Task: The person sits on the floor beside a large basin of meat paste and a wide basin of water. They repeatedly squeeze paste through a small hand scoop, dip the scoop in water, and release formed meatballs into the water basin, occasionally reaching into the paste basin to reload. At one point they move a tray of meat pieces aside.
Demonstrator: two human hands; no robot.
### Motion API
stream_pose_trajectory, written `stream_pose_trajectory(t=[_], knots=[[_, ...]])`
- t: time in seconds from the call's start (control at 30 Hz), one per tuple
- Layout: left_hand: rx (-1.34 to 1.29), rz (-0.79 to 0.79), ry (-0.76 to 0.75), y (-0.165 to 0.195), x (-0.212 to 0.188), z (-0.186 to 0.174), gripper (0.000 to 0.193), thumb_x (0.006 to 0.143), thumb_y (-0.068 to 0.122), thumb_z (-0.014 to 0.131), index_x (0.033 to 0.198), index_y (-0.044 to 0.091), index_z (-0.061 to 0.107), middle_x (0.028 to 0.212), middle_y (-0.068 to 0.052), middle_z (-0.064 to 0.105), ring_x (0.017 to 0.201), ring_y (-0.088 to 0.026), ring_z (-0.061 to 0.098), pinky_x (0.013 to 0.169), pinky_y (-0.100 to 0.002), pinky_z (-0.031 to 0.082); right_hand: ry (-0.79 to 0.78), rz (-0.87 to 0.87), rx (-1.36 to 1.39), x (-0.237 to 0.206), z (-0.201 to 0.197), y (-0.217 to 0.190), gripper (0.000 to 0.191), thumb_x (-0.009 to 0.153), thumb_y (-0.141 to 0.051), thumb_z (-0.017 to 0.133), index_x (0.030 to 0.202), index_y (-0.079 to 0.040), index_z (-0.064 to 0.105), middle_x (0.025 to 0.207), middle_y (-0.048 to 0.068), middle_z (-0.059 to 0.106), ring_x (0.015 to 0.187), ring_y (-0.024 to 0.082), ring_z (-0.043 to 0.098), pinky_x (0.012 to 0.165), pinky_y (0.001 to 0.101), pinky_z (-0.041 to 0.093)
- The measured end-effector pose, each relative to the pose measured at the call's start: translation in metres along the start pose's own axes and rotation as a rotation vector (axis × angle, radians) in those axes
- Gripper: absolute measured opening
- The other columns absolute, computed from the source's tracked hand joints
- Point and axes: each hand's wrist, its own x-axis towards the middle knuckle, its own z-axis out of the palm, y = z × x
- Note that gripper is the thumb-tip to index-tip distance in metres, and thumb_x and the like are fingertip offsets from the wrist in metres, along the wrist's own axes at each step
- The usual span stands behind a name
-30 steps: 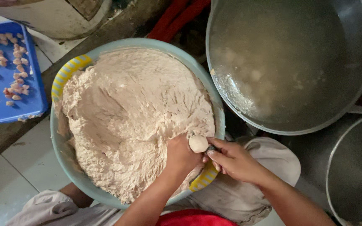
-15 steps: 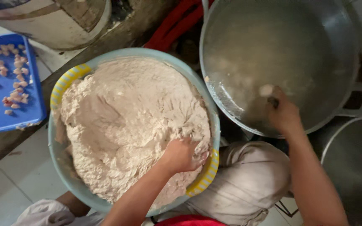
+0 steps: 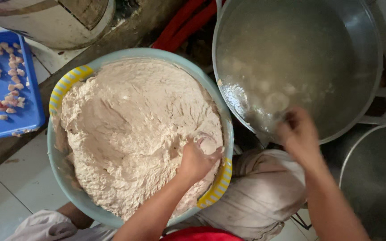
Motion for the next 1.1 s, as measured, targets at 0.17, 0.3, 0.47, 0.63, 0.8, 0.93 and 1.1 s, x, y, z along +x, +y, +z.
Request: stream_pose_trajectory(t=[0.17,0.3,0.47,0.63,0.8,0.93,1.1], knots=[[-0.054,-0.242,-0.042,0.006,0.001,0.003,0.038,0.087,0.028,0.078,0.108,-0.001,0.066,0.089,-0.019,0.072,0.082,-0.025,0.069,0.082,-0.039,0.057,-0.452,0.144,0.167,-0.047,0.033,-0.007,0.036,0.091,-0.002,0.063,0.127,-0.002,0.058,0.091,0.008,0.069,0.076,0.012,0.064,0.064,0.0294,0.052],[-0.239,-0.497,-0.070,0.006,-0.002,-0.006,0.034,0.101,0.031,0.063,0.118,0.002,0.070,0.092,-0.014,0.075,0.082,-0.019,0.067,0.075,-0.036,0.054,-0.379,0.162,0.203,-0.055,0.040,-0.022,0.034,0.096,-0.007,0.055,0.131,-0.005,0.054,0.104,0.004,0.072,0.074,0.011,0.062,0.065,0.0284,0.053],[0.006,-0.186,0.019,0.005,-0.006,-0.002,0.040,0.082,0.031,0.075,0.099,-0.004,0.069,0.077,-0.013,0.075,0.065,-0.027,0.072,0.060,-0.038,0.058,-0.491,0.126,0.189,-0.064,0.050,-0.033,0.037,0.097,-0.007,0.059,0.134,-0.002,0.058,0.105,0.008,0.070,0.077,0.011,0.062,0.067,0.0301,0.054],[0.363,-0.189,-0.096,0.004,-0.003,0.006,0.023,0.077,0.025,0.080,0.091,0.007,0.078,0.079,-0.020,0.074,0.076,-0.040,0.072,0.067,-0.046,0.058,-0.437,-0.087,-0.091,-0.083,0.063,-0.044,0.054,0.094,-0.010,0.061,0.147,-0.007,0.051,0.108,0.006,0.074,0.088,0.011,0.070,0.077,0.0290,0.057],[0.288,-0.249,-0.171,0.004,-0.003,0.003,0.029,0.068,0.027,0.082,0.085,0.005,0.074,0.081,-0.020,0.073,0.079,-0.038,0.074,0.070,-0.045,0.060,-0.588,0.035,-0.071,-0.081,0.064,-0.049,0.052,0.096,-0.016,0.060,0.148,-0.010,0.054,0.092,0.003,0.075,0.072,0.008,0.064,0.066,0.0258,0.054],[0.401,-0.211,-0.177,0.002,-0.003,0.002,0.042,0.062,0.030,0.087,0.089,0.002,0.072,0.080,-0.023,0.073,0.080,-0.042,0.071,0.073,-0.049,0.057,-0.701,0.244,0.177,-0.067,0.066,-0.034,0.049,0.097,-0.017,0.056,0.145,-0.011,0.056,0.096,0.000,0.073,0.063,0.007,0.055,0.055,0.0246,0.048],[0.429,-0.193,-0.165,-0.005,-0.004,-0.020,0.046,0.072,0.038,0.084,0.097,0.001,0.072,0.088,-0.029,0.070,0.078,-0.045,0.070,0.071,-0.050,0.058,-0.565,0.366,0.238,-0.042,0.053,-0.011,0.043,0.097,-0.016,0.058,0.139,-0.006,0.062,0.086,0.008,0.069,0.062,0.012,0.060,0.054,0.0285,0.052]])
